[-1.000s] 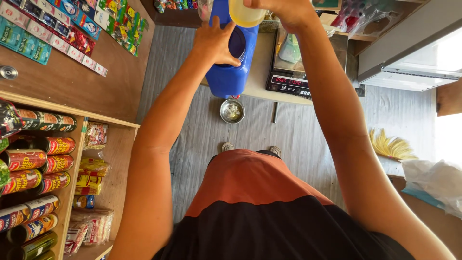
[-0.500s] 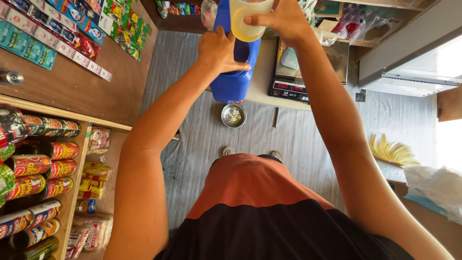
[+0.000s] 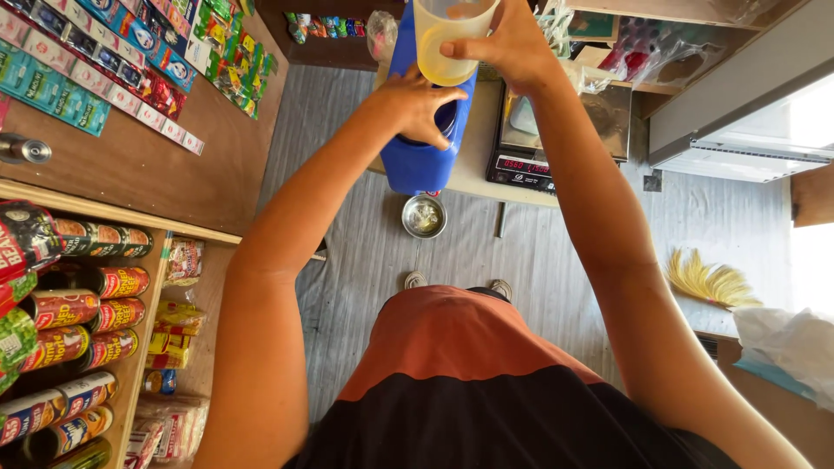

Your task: The person refills a large blue container with cooking oil from a small measuring cup and then portions oil into a small plastic bag using a funnel.

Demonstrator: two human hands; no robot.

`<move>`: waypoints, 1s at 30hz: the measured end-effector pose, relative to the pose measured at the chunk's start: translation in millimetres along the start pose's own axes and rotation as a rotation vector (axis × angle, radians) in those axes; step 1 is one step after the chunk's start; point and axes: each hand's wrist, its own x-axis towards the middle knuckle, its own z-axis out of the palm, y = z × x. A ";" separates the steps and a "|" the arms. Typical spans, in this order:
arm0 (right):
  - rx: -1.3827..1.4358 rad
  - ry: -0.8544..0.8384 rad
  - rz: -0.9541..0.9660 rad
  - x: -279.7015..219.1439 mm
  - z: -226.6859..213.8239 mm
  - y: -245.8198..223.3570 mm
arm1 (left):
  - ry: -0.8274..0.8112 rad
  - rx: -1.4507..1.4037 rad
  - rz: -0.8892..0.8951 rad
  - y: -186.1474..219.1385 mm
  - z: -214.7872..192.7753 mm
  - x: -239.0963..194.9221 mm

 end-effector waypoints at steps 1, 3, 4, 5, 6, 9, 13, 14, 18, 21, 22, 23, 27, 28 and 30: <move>-0.022 0.007 -0.002 0.9 -0.3 0.4 | 0.049 -0.006 0.036 7.8 -13.8 -8.8; -0.046 0.012 -0.010 1.6 -1.9 3.4 | -0.006 -0.014 -0.091 15.4 -25.1 -15.7; -0.069 0.015 -0.015 0.9 -2.1 5.4 | -0.064 -0.025 -0.219 19.8 -29.6 -19.9; -0.070 0.018 -0.015 0.7 -1.5 2.7 | -0.063 -0.025 -0.216 13.5 -22.7 -13.2; -0.051 0.021 -0.006 0.6 -1.0 -0.1 | -0.087 -0.038 -0.144 7.3 -16.0 -6.3; -0.043 0.012 -0.005 -0.9 -0.8 -1.2 | -0.063 -0.066 -0.081 8.5 -13.9 -7.2; -0.050 0.007 0.002 -0.6 -1.5 -3.5 | -0.032 -0.076 -0.109 1.3 -3.8 -4.8; -0.051 0.008 0.002 -1.1 -2.3 -3.5 | -0.031 -0.076 -0.108 5.4 -8.7 -9.4; -0.038 -0.013 -0.024 -1.0 -1.7 -2.3 | 0.012 -0.115 0.005 7.3 -16.7 -21.6; -0.069 -0.024 -0.025 -2.5 0.7 -3.6 | -0.024 -0.175 0.058 -1.4 -10.4 -23.9; -0.075 -0.030 -0.025 -3.1 2.1 -4.7 | -0.058 -0.210 0.118 -4.9 -8.0 -24.8; -0.075 -0.030 -0.026 -2.7 3.1 -4.1 | -0.057 -0.210 0.117 -10.3 -5.6 -28.2; -0.017 -0.053 -0.015 -4.4 7.4 2.4 | 0.162 -0.334 0.148 -37.0 15.5 -41.6; -0.011 -0.055 0.008 -5.1 8.6 4.7 | 0.249 -0.369 0.113 -45.1 23.3 -45.0; -0.016 -0.076 -0.011 -4.5 12.7 14.1 | 0.294 -0.409 0.057 -57.5 30.9 -58.4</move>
